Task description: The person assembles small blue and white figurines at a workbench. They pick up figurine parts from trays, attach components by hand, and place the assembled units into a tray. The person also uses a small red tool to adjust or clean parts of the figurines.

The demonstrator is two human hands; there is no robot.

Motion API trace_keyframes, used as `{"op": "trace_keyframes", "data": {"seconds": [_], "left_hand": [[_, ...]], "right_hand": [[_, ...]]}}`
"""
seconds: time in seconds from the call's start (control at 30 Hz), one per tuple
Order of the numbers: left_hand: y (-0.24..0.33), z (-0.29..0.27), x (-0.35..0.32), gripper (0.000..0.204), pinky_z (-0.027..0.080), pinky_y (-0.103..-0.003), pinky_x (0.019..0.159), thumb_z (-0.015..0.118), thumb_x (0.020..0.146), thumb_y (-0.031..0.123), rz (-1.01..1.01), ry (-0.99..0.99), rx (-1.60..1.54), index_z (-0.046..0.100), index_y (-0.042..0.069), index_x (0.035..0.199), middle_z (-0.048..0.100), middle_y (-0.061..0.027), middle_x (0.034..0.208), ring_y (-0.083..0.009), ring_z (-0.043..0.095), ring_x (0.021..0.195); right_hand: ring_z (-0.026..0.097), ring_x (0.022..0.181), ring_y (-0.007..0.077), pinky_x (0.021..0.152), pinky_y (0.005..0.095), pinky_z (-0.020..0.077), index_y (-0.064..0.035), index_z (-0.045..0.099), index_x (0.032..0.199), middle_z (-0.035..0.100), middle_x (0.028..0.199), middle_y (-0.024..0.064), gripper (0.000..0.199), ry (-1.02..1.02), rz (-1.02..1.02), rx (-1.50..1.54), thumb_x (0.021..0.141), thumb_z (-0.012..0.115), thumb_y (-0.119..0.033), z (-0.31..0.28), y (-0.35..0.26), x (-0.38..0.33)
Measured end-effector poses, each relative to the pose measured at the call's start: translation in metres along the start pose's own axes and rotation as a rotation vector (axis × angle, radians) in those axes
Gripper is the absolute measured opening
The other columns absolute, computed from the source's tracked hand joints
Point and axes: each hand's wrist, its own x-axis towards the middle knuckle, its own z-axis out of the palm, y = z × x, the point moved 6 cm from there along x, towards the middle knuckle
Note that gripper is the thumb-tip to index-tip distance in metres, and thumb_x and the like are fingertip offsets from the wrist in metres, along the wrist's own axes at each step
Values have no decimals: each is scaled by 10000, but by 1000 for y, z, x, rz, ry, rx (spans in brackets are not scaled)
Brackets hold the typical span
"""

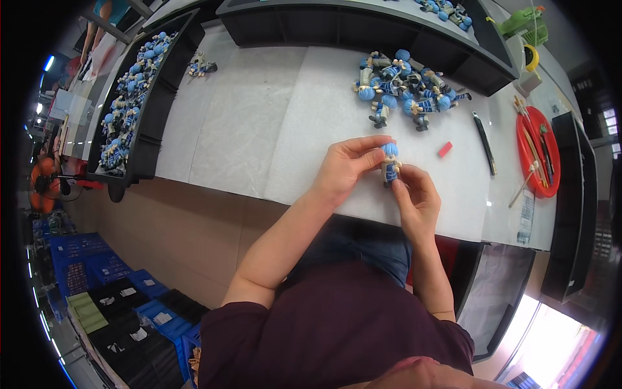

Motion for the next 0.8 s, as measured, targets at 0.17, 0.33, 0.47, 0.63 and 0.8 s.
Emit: {"op": "trace_keyframes", "data": {"seconds": [0.17, 0.33, 0.47, 0.63, 0.8], "left_hand": [[2, 2, -1, 247, 470, -311, 822, 550, 853, 42, 4, 13, -9, 586, 9, 1096, 616, -93, 1031, -153, 588, 904], [0, 1, 0, 245, 474, -310, 820, 549, 856, 51, -14, 28, -33, 588, 12, 1095, 618, -91, 1028, -149, 587, 906], [3, 1, -2, 245, 476, -311, 825, 557, 849, 43, 10, 7, -3, 590, 8, 1089, 620, -93, 1024, -149, 588, 902], [2, 1, -2, 239, 475, -311, 826, 562, 842, 29, 3, -1, 24, 593, -1, 1076, 621, -101, 1015, -152, 589, 899], [0, 0, -1, 246, 474, -318, 835, 558, 844, 28, 22, -20, 2, 584, -3, 1087, 615, -111, 1037, -163, 587, 923]], "right_hand": [[545, 978, 169, 830, 280, 460, 54, 478, 1100, 548, 1057, 131, 251, 1, -42, 12, 854, 519, 31, -1, -1, 0], [547, 967, 161, 825, 278, 459, 52, 480, 1098, 552, 1055, 126, 243, 6, -28, 23, 858, 515, 25, -2, -3, 0], [551, 962, 160, 826, 277, 455, 48, 483, 1099, 559, 1050, 124, 236, 11, -41, -11, 865, 504, 21, -2, -4, 1], [555, 973, 166, 834, 281, 451, 44, 481, 1103, 564, 1050, 127, 235, 17, -39, -25, 869, 492, 23, -3, -3, 0], [556, 981, 174, 837, 287, 453, 36, 460, 1127, 566, 1056, 136, 259, 20, -57, -38, 871, 493, 15, -4, -3, 0]]}}
